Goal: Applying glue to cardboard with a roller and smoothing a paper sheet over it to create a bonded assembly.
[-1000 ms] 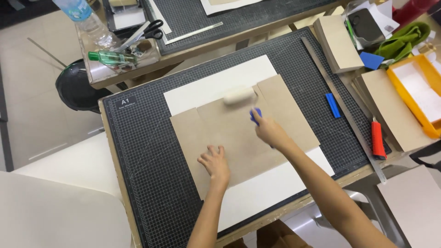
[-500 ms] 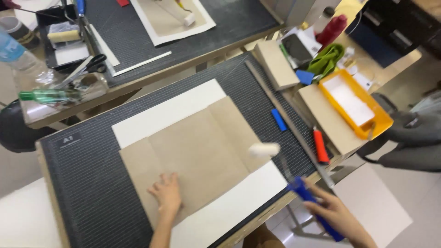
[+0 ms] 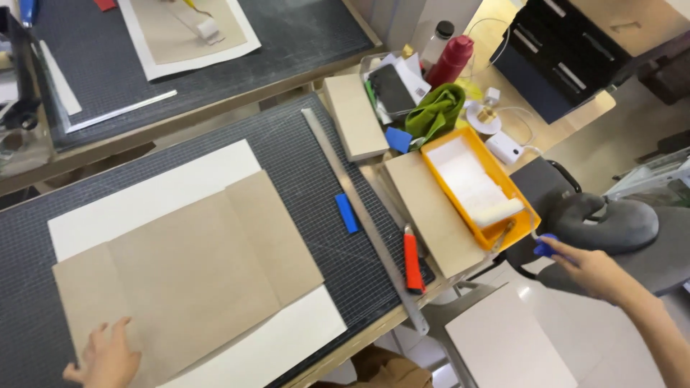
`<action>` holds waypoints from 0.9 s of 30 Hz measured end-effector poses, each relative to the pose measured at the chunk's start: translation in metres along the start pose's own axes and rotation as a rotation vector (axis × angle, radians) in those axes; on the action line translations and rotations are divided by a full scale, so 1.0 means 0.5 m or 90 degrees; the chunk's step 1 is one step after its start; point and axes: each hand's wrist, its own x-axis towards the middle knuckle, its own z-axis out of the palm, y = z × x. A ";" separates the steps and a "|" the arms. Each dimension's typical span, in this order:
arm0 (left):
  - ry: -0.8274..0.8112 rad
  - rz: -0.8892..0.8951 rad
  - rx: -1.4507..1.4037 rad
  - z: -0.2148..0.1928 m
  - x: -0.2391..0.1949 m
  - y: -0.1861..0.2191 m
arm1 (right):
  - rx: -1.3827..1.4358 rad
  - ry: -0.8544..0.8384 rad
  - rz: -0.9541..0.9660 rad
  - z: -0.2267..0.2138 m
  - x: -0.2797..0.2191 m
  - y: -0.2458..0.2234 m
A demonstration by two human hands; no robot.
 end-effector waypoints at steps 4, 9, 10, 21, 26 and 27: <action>0.196 0.059 -0.156 0.048 -0.058 0.047 | -0.033 -0.044 -0.056 -0.027 0.094 -0.050; 0.242 0.069 -0.271 0.080 -0.127 0.131 | 0.038 -0.104 -0.083 -0.120 0.149 -0.164; 0.246 0.070 -0.270 0.088 -0.133 0.126 | 0.042 -0.103 -0.085 -0.114 0.151 -0.118; 0.428 0.123 -0.264 0.087 -0.184 0.170 | -0.054 -0.152 -0.037 -0.149 0.089 -0.063; 0.299 0.101 -0.292 -0.006 -0.191 0.231 | 0.070 -0.105 -0.009 -0.203 0.011 -0.046; 0.184 0.023 -0.266 -0.036 -0.199 0.248 | 0.080 -0.101 -0.022 -0.210 0.011 -0.048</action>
